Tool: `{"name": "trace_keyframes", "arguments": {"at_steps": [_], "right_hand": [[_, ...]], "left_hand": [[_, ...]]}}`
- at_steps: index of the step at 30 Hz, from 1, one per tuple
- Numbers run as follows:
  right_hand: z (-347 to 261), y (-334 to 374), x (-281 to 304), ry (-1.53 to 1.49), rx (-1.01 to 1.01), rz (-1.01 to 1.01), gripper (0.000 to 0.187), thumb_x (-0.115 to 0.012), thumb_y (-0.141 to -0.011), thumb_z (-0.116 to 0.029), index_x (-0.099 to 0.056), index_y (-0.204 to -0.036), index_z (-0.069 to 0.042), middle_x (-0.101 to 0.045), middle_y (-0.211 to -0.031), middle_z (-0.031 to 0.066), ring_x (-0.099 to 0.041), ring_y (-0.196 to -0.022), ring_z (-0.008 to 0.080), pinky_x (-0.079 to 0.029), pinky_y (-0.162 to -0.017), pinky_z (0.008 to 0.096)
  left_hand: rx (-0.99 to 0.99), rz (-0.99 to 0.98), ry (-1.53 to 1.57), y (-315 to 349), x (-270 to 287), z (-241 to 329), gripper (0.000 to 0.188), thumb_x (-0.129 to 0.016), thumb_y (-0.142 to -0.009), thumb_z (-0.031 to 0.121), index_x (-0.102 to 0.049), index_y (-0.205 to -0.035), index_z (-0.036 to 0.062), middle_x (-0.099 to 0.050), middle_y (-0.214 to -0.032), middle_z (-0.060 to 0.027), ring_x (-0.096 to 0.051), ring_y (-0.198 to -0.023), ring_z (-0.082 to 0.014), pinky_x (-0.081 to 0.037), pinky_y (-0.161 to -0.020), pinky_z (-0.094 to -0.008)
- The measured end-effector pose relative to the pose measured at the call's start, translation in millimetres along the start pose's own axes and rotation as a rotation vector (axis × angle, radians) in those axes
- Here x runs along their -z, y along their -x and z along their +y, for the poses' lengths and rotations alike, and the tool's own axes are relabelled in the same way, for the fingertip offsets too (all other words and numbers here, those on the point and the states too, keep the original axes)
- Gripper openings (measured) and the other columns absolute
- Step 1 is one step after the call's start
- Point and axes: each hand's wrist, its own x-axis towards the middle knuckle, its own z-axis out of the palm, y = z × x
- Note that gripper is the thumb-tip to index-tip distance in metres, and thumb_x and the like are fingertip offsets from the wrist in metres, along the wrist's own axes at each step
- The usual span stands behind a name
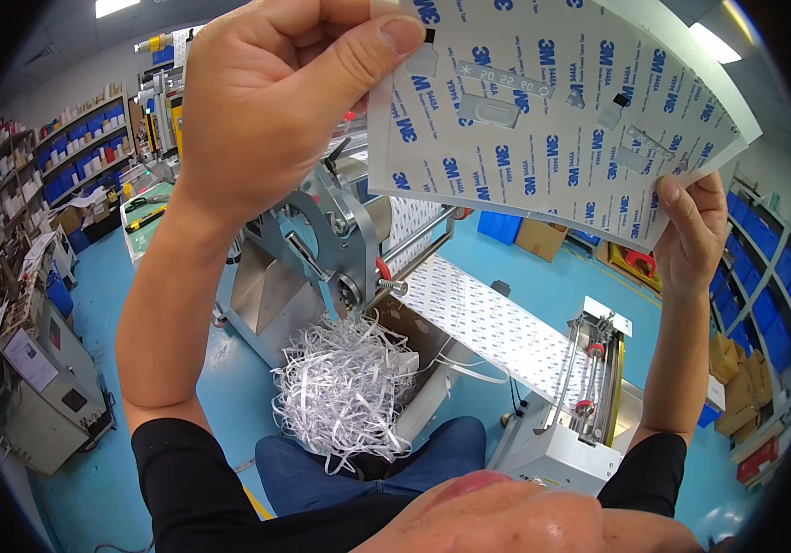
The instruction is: The person peels cutout sections from adhesive sheets, applies an adhesive sheet to a plastic panel, and removes scrap strips from a tape feeding machine by hand.
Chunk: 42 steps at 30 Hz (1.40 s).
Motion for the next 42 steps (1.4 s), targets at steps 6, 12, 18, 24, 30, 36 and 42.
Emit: {"name": "trace_keyframes", "arguments": {"at_steps": [6, 12, 18, 24, 30, 36, 42], "right_hand": [[0, 0, -2, -0.009, -0.011, 0.019, 0.033, -0.06, -0.083, -0.004, -0.052, -0.114, 0.005, -0.061, -0.105, 0.0213, -0.063, -0.092, 0.021, -0.051, -0.083, 0.0333], [-2, 1, -1, 0.027, -0.012, 0.003, 0.034, -0.061, -0.082, -0.007, -0.052, -0.112, 0.006, -0.061, -0.105, 0.0207, -0.063, -0.092, 0.021, -0.051, -0.083, 0.033], [0, 2, -6, 0.016, -0.027, 0.016, 0.034, -0.062, -0.082, -0.008, -0.052, -0.111, 0.006, -0.062, -0.103, 0.0203, -0.064, -0.09, 0.0206, -0.052, -0.081, 0.0322], [-3, 1, -7, 0.019, -0.005, -0.003, 0.03, -0.06, -0.083, -0.007, -0.053, -0.11, 0.005, -0.063, -0.101, 0.019, -0.063, -0.09, 0.0195, -0.051, -0.081, 0.0309], [0, 1, -6, 0.011, -0.007, -0.014, 0.032, -0.062, -0.083, -0.008, -0.053, -0.111, 0.005, -0.063, -0.101, 0.0179, -0.063, -0.091, 0.0192, -0.051, -0.081, 0.0302], [-5, 0, -14, -0.03, 0.001, -0.048, 0.032, -0.063, -0.082, -0.007, -0.053, -0.111, 0.004, -0.063, -0.102, 0.0183, -0.064, -0.091, 0.0197, -0.052, -0.081, 0.0316], [-6, 1, -14, -0.003, -0.021, -0.022, 0.035, -0.065, -0.08, -0.008, -0.054, -0.111, 0.004, -0.063, -0.102, 0.0194, -0.064, -0.091, 0.0214, -0.052, -0.082, 0.0337]], "left_hand": [[0.019, -0.005, 0.008, 1, 0, 1, 0.015, -0.063, -0.086, 0.013, -0.063, -0.094, 0.0001, -0.064, -0.078, -0.0021, -0.055, -0.065, -0.0052, -0.042, -0.055, -0.0181], [0.011, -0.013, 0.004, 0, -1, 1, 0.016, -0.063, -0.086, 0.013, -0.063, -0.094, -0.0005, -0.064, -0.078, -0.0025, -0.055, -0.065, -0.0055, -0.042, -0.055, -0.0183], [0.01, -0.005, 0.011, 2, -1, -3, 0.017, -0.063, -0.086, 0.013, -0.062, -0.093, -0.0015, -0.062, -0.077, -0.0026, -0.054, -0.064, -0.0066, -0.042, -0.057, -0.0191], [0.043, 0.019, -0.004, 4, 0, -4, 0.017, -0.064, -0.086, 0.014, -0.062, -0.092, -0.0011, -0.062, -0.077, -0.0018, -0.053, -0.064, -0.0062, -0.041, -0.059, -0.0192], [0.067, 0.025, 0.063, 4, -7, -3, 0.018, -0.063, -0.087, 0.016, -0.062, -0.092, -0.0007, -0.062, -0.079, -0.0019, -0.053, -0.067, -0.0055, -0.041, -0.06, -0.0192], [0.037, 0.021, 0.063, 4, 1, -10, 0.019, -0.066, -0.085, 0.017, -0.064, -0.094, 0.0001, -0.065, -0.077, -0.0017, -0.057, -0.066, -0.0045, -0.044, -0.059, -0.0175], [0.056, 0.033, 0.083, 5, 0, -15, 0.02, -0.066, -0.085, 0.017, -0.064, -0.095, 0.0005, -0.064, -0.077, -0.001, -0.056, -0.065, -0.0044, -0.043, -0.059, -0.0175]]}}
